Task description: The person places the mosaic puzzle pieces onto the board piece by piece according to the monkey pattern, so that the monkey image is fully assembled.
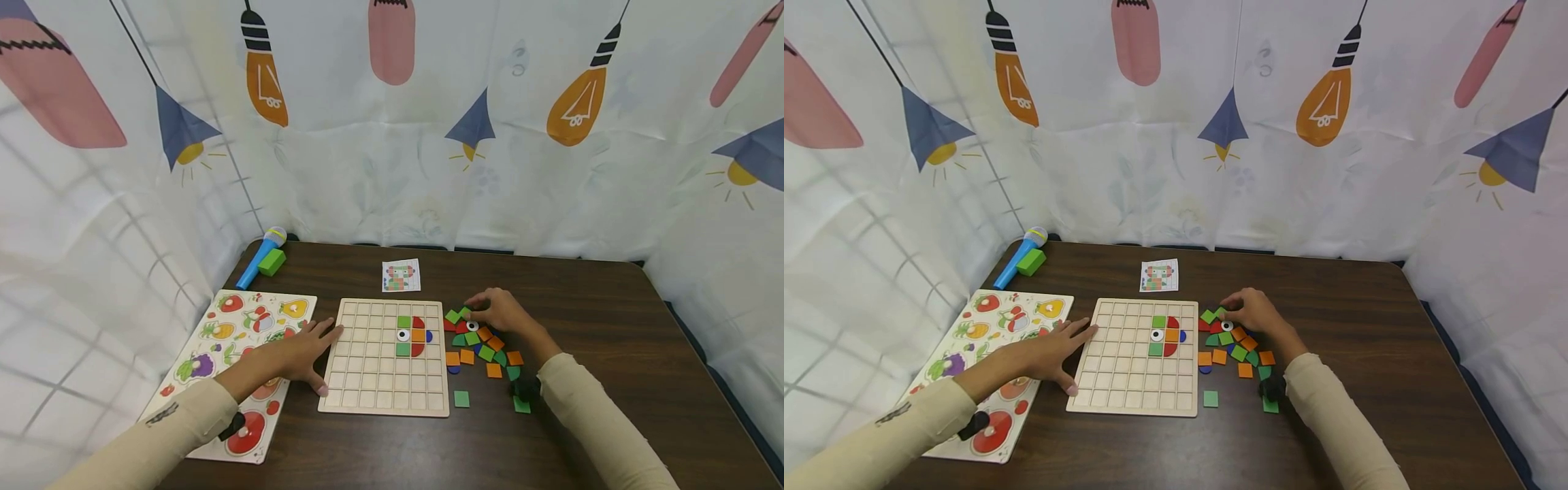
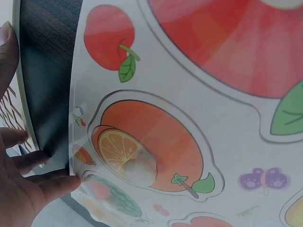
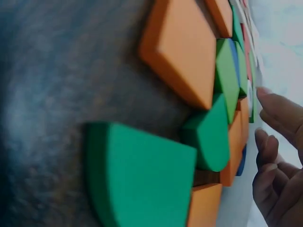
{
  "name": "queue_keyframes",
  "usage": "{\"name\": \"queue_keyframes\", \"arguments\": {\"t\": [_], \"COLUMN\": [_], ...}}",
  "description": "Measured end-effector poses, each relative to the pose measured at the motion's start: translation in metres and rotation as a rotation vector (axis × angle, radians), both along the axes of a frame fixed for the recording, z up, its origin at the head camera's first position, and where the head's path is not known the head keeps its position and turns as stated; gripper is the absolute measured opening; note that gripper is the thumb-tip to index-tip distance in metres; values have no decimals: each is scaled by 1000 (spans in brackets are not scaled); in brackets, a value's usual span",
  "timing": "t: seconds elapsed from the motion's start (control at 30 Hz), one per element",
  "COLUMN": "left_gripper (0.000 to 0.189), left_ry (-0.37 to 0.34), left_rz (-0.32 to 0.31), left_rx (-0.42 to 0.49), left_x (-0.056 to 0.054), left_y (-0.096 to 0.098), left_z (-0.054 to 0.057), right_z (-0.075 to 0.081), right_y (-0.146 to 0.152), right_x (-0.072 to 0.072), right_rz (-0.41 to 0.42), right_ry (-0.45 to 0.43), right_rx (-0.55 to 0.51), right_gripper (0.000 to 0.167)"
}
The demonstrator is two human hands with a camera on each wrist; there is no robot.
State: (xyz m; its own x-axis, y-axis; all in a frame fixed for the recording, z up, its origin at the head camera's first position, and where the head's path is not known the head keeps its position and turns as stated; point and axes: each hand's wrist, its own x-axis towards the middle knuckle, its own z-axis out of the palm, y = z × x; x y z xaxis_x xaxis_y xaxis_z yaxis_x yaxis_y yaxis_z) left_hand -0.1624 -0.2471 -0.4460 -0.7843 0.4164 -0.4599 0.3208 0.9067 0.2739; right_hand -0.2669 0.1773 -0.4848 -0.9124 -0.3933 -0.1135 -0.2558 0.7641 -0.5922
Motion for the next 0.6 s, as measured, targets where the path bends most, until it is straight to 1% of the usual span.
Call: {"name": "queue_keyframes", "arguments": {"t": [0.07,0.2,0.4,0.6], "left_gripper": [120,120,120,120], "left_ry": [0,-1,-1,0], "left_rz": [1,1,2,-1], "left_rx": [-4,-5,-5,-4], "left_x": [0,-1,0,0], "left_y": [0,1,1,0], "left_z": [0,1,2,1], "right_z": [-2,-3,-1,0], "right_y": [0,-1,-6,-8], "right_x": [0,1,1,2], "right_rz": [-8,-14,-9,-10], "right_ry": [-6,-5,-21,-42], "right_rx": [19,19,26,25], "right_gripper": [35,33,32,31]}}
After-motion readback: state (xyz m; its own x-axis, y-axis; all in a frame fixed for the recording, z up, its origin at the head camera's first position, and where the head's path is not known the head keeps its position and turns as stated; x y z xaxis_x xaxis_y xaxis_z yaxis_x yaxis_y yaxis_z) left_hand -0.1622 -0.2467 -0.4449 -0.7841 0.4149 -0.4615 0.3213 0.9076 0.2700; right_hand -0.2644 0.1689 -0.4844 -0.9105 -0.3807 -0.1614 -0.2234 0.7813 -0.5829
